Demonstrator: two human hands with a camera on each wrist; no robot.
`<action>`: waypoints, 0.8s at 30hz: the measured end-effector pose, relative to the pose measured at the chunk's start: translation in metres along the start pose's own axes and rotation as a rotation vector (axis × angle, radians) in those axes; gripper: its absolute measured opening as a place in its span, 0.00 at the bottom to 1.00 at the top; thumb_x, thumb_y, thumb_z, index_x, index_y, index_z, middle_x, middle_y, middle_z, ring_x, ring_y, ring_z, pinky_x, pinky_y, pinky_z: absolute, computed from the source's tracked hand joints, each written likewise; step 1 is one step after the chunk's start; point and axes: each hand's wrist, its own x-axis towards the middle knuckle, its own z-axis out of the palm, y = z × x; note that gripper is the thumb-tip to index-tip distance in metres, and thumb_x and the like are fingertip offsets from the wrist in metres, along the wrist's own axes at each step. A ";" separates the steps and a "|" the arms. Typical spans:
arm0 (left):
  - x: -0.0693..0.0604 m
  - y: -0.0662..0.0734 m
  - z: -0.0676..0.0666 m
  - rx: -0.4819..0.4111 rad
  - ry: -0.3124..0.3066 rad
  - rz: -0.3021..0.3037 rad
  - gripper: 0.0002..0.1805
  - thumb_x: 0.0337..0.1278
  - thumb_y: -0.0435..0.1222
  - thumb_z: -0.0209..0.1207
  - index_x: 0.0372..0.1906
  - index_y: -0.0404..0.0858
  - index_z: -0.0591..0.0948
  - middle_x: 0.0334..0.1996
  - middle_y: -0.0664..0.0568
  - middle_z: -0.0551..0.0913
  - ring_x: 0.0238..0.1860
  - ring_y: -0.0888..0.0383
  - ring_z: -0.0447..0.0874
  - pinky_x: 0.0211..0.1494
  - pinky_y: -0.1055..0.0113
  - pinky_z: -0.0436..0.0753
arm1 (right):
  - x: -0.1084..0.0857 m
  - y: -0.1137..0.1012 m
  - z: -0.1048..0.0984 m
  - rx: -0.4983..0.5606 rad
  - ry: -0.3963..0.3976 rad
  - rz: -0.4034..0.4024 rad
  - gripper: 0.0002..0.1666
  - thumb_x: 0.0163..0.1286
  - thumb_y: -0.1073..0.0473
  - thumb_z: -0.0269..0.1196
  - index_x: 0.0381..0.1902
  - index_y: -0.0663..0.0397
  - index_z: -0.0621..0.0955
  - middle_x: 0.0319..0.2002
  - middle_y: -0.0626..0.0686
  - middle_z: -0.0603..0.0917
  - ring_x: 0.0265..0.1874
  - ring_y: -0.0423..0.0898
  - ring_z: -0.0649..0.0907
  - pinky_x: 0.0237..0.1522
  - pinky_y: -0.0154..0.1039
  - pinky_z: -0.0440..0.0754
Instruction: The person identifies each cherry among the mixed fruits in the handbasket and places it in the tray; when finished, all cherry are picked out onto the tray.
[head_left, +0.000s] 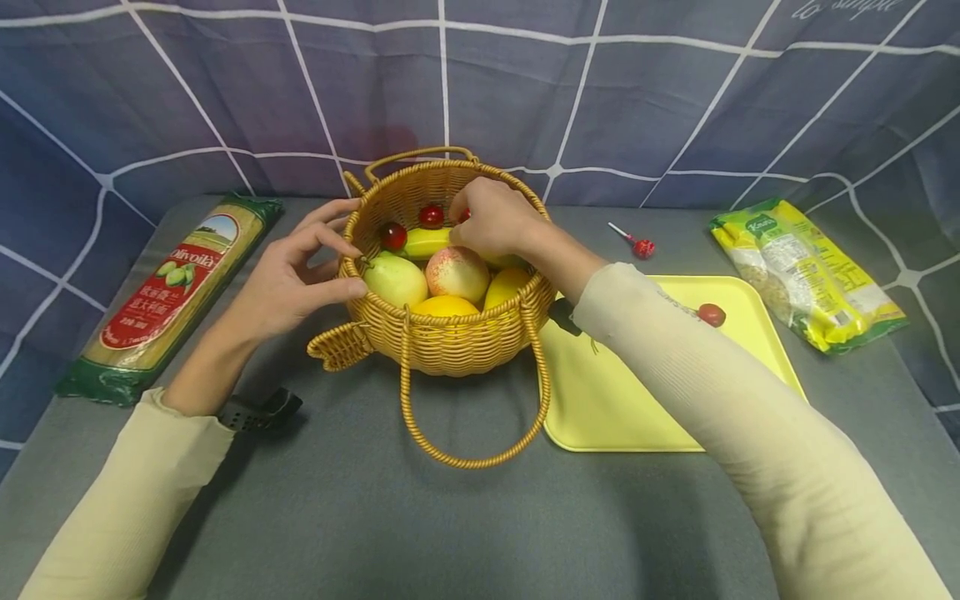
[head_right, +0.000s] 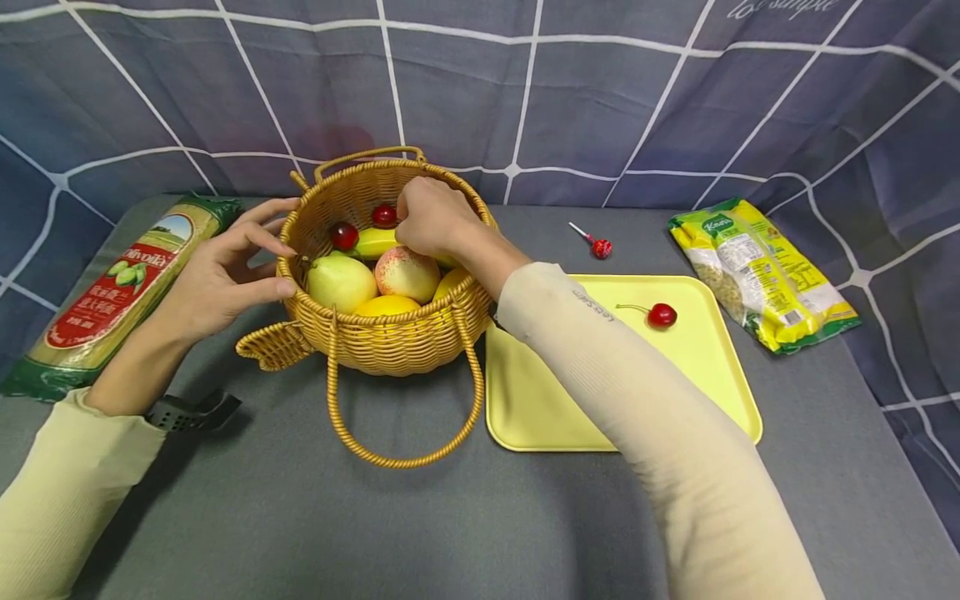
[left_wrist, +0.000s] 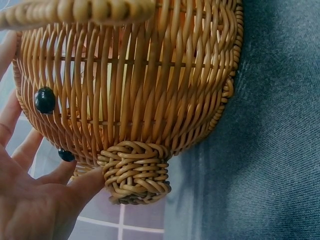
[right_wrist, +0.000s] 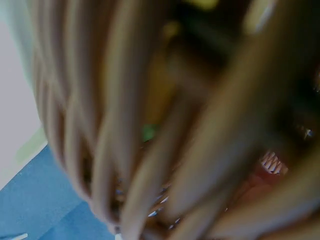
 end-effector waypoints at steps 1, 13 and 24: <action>0.000 0.000 0.000 0.002 0.000 -0.001 0.12 0.52 0.21 0.65 0.42 0.27 0.77 0.73 0.48 0.61 0.73 0.45 0.54 0.67 0.54 0.69 | 0.000 0.000 0.000 0.007 0.014 -0.008 0.12 0.63 0.59 0.62 0.44 0.50 0.85 0.44 0.50 0.81 0.42 0.47 0.74 0.44 0.40 0.72; 0.000 0.001 0.000 -0.007 0.001 0.005 0.13 0.52 0.21 0.65 0.42 0.25 0.76 0.73 0.47 0.61 0.73 0.45 0.55 0.67 0.57 0.70 | -0.015 -0.005 -0.005 0.069 0.160 -0.147 0.20 0.59 0.66 0.63 0.51 0.53 0.85 0.44 0.50 0.82 0.44 0.46 0.75 0.45 0.39 0.72; 0.000 0.000 0.000 -0.018 -0.003 0.005 0.13 0.52 0.21 0.65 0.42 0.25 0.76 0.72 0.47 0.61 0.73 0.45 0.55 0.65 0.59 0.71 | -0.055 -0.001 -0.016 0.276 0.295 -0.236 0.17 0.68 0.64 0.64 0.54 0.53 0.82 0.46 0.53 0.79 0.32 0.48 0.76 0.39 0.38 0.73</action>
